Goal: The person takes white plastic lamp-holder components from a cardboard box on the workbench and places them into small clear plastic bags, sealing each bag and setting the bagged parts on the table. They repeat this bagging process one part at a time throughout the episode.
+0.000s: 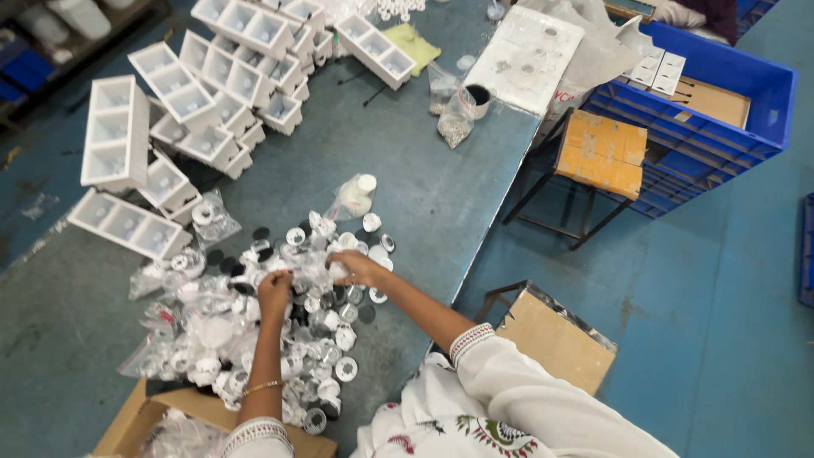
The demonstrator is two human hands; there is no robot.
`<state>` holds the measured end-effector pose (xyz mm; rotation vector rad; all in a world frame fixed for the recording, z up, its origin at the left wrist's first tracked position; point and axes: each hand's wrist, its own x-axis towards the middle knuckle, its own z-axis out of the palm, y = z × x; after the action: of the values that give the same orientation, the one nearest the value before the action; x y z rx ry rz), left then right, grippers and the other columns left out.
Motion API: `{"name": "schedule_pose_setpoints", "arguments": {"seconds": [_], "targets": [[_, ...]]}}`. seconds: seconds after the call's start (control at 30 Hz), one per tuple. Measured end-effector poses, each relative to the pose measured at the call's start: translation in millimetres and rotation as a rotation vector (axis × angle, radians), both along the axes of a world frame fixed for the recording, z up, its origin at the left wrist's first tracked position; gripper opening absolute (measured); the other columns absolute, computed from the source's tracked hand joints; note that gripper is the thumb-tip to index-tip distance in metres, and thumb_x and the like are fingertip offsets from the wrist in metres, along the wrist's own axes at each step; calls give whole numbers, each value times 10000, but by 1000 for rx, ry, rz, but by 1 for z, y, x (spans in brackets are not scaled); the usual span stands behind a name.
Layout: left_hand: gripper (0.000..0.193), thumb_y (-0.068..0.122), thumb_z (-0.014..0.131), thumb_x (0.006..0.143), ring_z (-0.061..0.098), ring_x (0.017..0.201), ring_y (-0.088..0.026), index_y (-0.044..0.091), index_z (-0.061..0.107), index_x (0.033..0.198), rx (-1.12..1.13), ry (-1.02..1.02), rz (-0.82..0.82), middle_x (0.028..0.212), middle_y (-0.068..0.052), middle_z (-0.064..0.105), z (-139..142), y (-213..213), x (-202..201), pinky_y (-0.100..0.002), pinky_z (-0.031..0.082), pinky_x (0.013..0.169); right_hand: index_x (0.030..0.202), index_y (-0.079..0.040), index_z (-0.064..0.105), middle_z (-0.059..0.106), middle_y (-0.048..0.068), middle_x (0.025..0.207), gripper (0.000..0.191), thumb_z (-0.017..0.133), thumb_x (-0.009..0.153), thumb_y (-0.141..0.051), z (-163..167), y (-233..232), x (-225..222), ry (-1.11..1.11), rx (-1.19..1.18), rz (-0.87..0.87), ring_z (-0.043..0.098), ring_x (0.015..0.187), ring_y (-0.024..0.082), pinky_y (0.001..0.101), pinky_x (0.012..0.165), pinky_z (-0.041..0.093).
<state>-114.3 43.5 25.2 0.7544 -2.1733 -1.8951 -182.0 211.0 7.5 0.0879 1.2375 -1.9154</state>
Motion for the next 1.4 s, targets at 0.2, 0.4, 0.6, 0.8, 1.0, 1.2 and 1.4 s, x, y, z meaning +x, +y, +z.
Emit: {"name": "schedule_pose_setpoints", "arguments": {"seconds": [0.2, 0.4, 0.6, 0.8, 1.0, 1.2, 1.4], "targets": [[169, 158, 735, 913, 633, 833, -126, 6, 725, 987, -103, 105, 55, 914, -48, 719, 2, -3, 13, -278, 498, 780, 1147, 65, 649, 575, 77, 986, 298, 640, 1018, -204, 18, 0, 7, 78, 54, 40, 677, 847, 229, 436, 844, 648], [150, 171, 719, 895, 634, 740, -151, 28, 722, 940, -49, -20, 74, 834, -45, 712, 17, -8, 29, -317, 502, 686, 1027, 80, 685, 636, 88, 942, 249, 695, 977, -164, 46, 2, 28, 180, 136, -46, 672, 885, 204, 433, 887, 648], [203, 233, 762, 831, 671, 712, -173, 36, 716, 820, -290, 15, 81, 772, -72, 729, 20, -9, 40, -343, 529, 682, 970, -94, 733, 670, -3, 874, 150, 724, 850, -184, 65, -2, 44, 268, 308, -40, 624, 829, 120, 374, 744, 561], [149, 158, 707, 824, 707, 769, -236, 12, 682, 845, -304, -27, 154, 815, -116, 730, 23, -5, 48, -360, 543, 730, 905, -95, 718, 735, -5, 853, 110, 713, 858, -194, 83, -10, 51, 293, 301, -36, 680, 785, 99, 293, 675, 526], [281, 67, 698, 775, 686, 907, -321, 11, 649, 1047, -540, -10, 139, 950, -169, 708, 35, -2, 55, -405, 540, 826, 784, -49, 701, 705, 21, 728, 142, 778, 862, -138, 109, -32, 54, 703, 338, -36, 627, 643, 90, 259, 538, 496], [462, 44, 760, 711, 645, 953, -355, 16, 607, 1146, -616, -9, 70, 1040, -196, 635, 35, -3, 62, -424, 534, 814, 756, 3, 668, 697, 122, 706, 175, 799, 813, -97, 136, -48, 60, 1375, 485, -68, 701, 660, 222, 362, 621, 530], [476, 57, 780, 726, 674, 943, -310, 27, 608, 1169, -542, -81, -60, 1028, -163, 662, 37, -11, 70, -392, 544, 813, 875, -20, 633, 698, 175, 794, 131, 734, 884, -104, 156, -57, 64, 1447, 648, 72, 677, 781, 393, 480, 658, 504]]}}
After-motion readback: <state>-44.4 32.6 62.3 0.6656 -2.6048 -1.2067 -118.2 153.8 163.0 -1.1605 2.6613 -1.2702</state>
